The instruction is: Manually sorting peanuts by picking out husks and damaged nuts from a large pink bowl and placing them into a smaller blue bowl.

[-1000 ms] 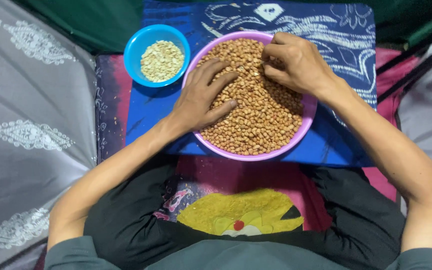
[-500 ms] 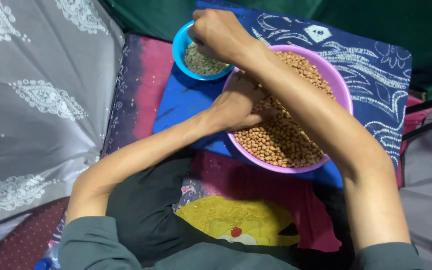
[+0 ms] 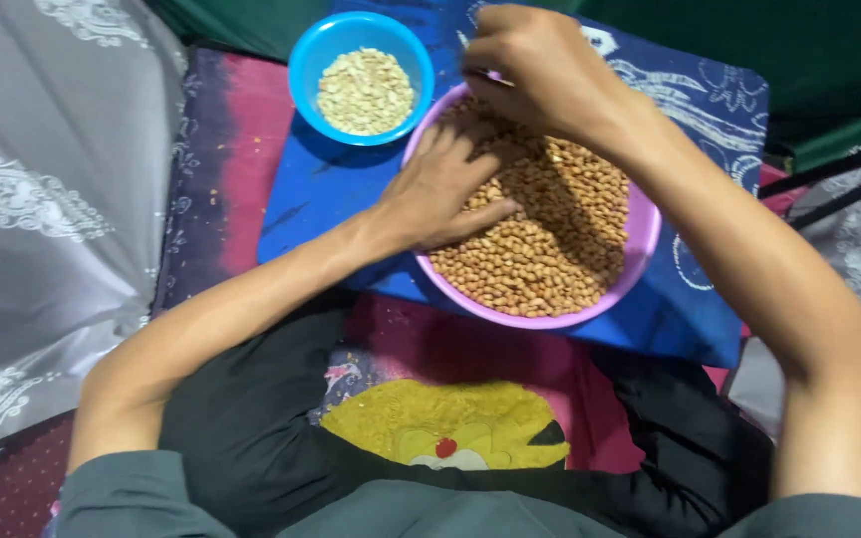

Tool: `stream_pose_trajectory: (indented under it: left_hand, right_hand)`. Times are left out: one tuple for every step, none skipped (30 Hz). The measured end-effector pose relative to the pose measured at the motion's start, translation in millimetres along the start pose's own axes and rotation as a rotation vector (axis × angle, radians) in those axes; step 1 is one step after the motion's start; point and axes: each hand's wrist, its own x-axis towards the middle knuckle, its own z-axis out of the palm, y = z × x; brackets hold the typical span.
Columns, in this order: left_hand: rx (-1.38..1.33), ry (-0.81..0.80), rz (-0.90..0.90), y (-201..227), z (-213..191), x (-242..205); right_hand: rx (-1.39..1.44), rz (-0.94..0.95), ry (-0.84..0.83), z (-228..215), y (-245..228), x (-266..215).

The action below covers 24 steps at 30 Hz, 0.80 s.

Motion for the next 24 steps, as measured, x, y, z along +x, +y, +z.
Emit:
stream_pose_trajectory:
  left_hand:
    - [0.029,-0.011,-0.008,-1.6,1.9,0.1]
    - [0.03,-0.018,0.0,-2.1,2.7,0.7]
    - [-0.046,-0.001,-0.04,-1.8,3.8,1.9]
    - [-0.116,0.004,-0.078,-2.9,2.5,1.6]
    - [-0.11,-0.014,-0.069,0.1,-2.9,5.5]
    - [-0.086,0.055,-0.031,3.0,-8.6,9.8]
    - [-0.063,0.123,0.008,6.0,-14.1,14.6]
    - [-0.06,0.105,0.017,5.4,-13.4,20.1]
    - [-0.036,0.103,0.032,4.7,-12.9,25.4]
    - [-0.009,0.104,0.047,3.7,-13.0,31.1]
    - [-0.004,0.088,0.055,7.1,-14.8,38.2]
    - [0.091,0.059,0.095,10.3,-16.3,45.4]
    - [0.185,0.03,0.137,13.2,-17.7,52.6]
    - [0.186,0.018,0.148,9.7,-14.0,55.6]
    - [0.243,0.001,0.155,6.0,-10.4,58.6]
    - [0.296,-0.012,0.163,2.7,-5.7,62.3]
    - [0.293,-0.021,0.175,1.7,-6.0,65.0]
    - [0.319,-0.038,0.175,1.7,-4.6,66.1]
    - [0.345,-0.055,0.176,1.2,-3.4,66.7]
    - [0.337,-0.063,0.181,0.0,-0.6,67.1]
    - [0.343,-0.084,0.157,-1.4,1.5,66.9]
    - [0.356,-0.102,0.126,-3.1,1.8,65.1]
    - [0.354,-0.106,0.126,-1.6,1.8,65.2]
    - [0.349,-0.106,0.126,-0.1,1.1,65.5]
  right_hand:
    - [-0.017,0.066,-0.031,-13.2,-1.2,-19.5]
    - [-0.02,0.073,-0.024,-17.5,-3.3,-38.1]
    - [-0.031,0.128,-0.026,-22.4,-5.4,-57.3]
    - [-0.036,0.188,-0.018,-24.2,-9.1,-76.2]
    - [-0.033,0.201,-0.002,-16.8,-7.3,-93.5]
    - [-0.022,0.241,0.028,-8.6,-6.1,-111.0]
    - [-0.01,0.281,0.058,0.2,-5.2,-128.2]
    - [-0.006,0.294,0.073,4.8,-10.7,-134.2]
    - [0.041,0.364,0.143,9.5,-16.4,-139.5]
    - [0.087,0.429,0.214,13.9,-21.2,-143.4]
    - [0.091,0.438,0.23,17.2,-20.8,-145.1]
    - [0.117,0.453,0.23,20.6,-20.4,-146.7]
    - [0.144,0.467,0.231,24.3,-20.0,-147.9]
    - [0.145,0.477,0.244,26.8,-19.0,-148.3]
    - [0.165,0.487,0.261,29.5,-18.0,-148.5]
    - [0.183,0.497,0.274,30.8,-16.5,-149.6]
    - [0.181,0.508,0.284,28.8,-16.9,-148.7]
    - [0.216,0.508,0.303,27.0,-18.7,-149.5]
    - [0.251,0.507,0.323,25.6,-20.7,-149.7]
    - [0.252,0.519,0.324,27.9,-18.7,-152.4]
    - [0.244,0.496,0.308,30.5,-17.3,-154.3]
    - [0.239,0.465,0.291,33.5,-15.3,-153.9]
    - [0.242,0.468,0.291,36.8,-14.4,-153.8]
    - [0.222,0.435,0.286,39.7,-13.2,-153.1]
